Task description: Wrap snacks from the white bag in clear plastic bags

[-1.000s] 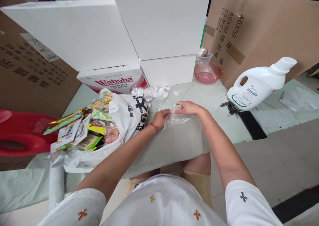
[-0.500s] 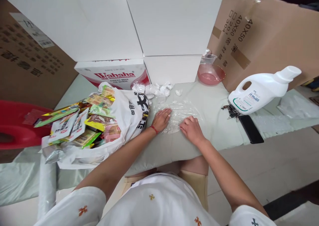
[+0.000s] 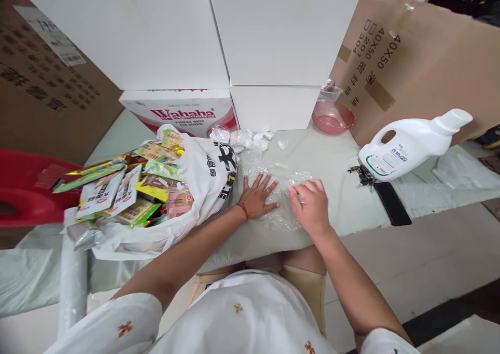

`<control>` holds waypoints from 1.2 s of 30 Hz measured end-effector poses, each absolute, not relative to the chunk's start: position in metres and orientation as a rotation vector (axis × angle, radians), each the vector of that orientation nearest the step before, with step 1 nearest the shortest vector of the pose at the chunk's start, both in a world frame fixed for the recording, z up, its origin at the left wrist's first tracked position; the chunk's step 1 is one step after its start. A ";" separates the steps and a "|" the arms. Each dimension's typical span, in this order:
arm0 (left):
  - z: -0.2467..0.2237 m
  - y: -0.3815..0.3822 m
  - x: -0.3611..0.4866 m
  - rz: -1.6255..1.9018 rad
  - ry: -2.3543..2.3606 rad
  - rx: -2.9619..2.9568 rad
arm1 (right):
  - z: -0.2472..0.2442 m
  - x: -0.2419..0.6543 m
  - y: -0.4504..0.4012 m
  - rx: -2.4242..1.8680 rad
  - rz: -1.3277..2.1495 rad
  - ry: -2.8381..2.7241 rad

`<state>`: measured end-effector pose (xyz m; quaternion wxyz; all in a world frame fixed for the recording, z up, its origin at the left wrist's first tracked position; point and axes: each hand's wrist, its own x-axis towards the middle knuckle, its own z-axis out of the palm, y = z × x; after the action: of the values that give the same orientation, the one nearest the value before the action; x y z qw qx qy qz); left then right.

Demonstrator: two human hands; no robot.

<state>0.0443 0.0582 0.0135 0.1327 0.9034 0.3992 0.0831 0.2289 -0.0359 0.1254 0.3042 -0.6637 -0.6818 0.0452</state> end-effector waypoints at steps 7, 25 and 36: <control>0.012 0.049 0.039 0.264 1.173 2.644 | 0.043 0.235 0.030 -2.049 0.254 -2.127; 0.007 0.061 0.025 0.375 1.367 2.528 | 0.073 0.174 -0.034 -1.943 0.480 -2.141; 0.020 0.073 0.030 0.318 1.343 2.319 | 0.053 0.120 -0.100 -1.817 -0.187 -2.330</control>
<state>0.0298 0.0726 0.0199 0.2197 0.8383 0.4855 0.1150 0.1203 -0.0997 0.0534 0.0902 -0.6113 -0.7837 -0.0629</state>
